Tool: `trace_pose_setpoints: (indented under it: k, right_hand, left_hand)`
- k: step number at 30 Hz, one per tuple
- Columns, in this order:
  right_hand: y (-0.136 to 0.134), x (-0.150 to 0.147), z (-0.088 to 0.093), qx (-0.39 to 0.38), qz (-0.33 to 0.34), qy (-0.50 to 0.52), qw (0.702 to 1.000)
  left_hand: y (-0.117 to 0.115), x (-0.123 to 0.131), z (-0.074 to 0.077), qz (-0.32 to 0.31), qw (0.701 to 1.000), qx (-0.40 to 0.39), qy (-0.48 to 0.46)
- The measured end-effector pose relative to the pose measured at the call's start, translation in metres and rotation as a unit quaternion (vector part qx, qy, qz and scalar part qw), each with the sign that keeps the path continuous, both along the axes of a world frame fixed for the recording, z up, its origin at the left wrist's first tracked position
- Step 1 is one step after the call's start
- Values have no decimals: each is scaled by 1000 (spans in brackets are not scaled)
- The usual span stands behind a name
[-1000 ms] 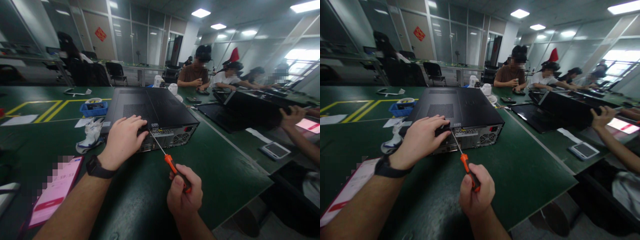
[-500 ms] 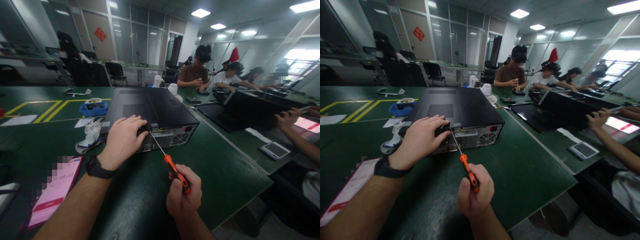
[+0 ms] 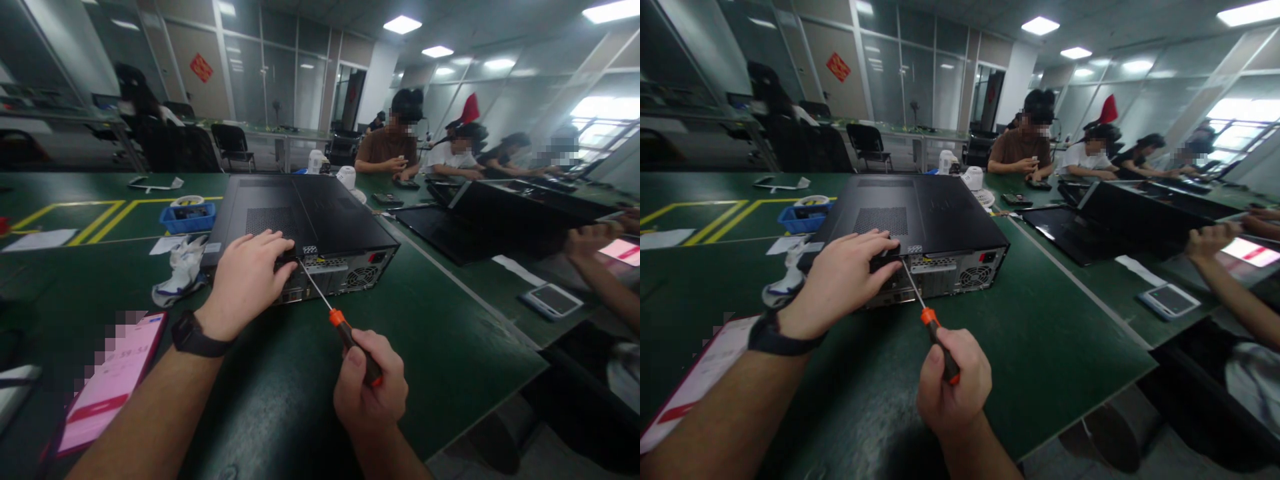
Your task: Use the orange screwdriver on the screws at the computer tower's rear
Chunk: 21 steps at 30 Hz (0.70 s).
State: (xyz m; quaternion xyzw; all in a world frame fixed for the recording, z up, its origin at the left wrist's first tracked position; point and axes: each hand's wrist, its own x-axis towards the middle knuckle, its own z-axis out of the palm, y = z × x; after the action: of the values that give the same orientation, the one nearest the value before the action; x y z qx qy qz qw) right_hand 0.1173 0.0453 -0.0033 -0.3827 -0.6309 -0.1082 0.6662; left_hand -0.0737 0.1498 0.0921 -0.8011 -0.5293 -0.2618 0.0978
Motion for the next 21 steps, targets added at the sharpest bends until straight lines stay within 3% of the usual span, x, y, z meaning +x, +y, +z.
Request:
trace_pose_setpoints:
  k: [8, 15, 21]
  right_hand:
    - [0, -2, 7, -5, 11, -4, 1000]
    - [-1, 0, 1, -10, -40, -6, 999]
    - [-2, -2, 9, -15, 5, -7, 1000]
  left_hand:
    - [-1, 1, 2, 6, 1000, -7, 4]
    - [-1, 1, 1, 3, 1000, -4, -1]
    - [-1, 0, 1, 3, 1000, -1, 4]
